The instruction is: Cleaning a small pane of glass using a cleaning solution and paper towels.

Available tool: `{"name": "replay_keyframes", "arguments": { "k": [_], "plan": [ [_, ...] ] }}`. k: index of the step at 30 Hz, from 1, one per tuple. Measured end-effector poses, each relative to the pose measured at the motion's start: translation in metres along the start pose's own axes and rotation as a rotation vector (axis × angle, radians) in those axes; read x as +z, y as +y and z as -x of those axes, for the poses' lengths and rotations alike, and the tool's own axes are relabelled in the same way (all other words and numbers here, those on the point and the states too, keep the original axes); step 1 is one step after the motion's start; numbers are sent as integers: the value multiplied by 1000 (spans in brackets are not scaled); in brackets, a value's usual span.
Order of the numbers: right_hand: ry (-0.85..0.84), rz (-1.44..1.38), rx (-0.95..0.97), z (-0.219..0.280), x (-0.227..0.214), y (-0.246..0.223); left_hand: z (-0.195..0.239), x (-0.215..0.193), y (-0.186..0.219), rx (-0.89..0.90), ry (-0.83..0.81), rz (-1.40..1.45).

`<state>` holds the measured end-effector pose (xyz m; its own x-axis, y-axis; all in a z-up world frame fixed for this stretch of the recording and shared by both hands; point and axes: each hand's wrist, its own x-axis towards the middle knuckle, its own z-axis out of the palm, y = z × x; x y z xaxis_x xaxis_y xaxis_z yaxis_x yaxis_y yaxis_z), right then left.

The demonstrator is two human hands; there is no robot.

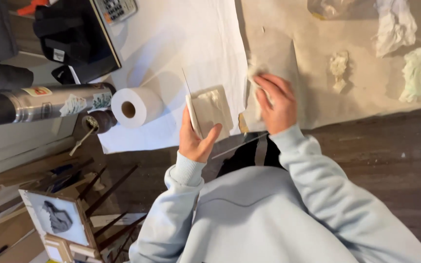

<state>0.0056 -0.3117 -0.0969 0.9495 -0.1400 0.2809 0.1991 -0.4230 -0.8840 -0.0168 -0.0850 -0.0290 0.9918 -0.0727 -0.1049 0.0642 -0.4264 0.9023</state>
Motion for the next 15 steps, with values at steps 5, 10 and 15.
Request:
{"name": "replay_keyframes", "arguments": {
  "k": [5,10,15],
  "plan": [
    [-30,-3,35,7,1,-41,-1,-4,-1,-66,17,138],
    [-118,40,39,1,0,-80,-6,-10,1,-112,35,235],
    [-216,-65,-13,-3,13,-135,-1,-17,-35,-375,99,845]
  ]
}}
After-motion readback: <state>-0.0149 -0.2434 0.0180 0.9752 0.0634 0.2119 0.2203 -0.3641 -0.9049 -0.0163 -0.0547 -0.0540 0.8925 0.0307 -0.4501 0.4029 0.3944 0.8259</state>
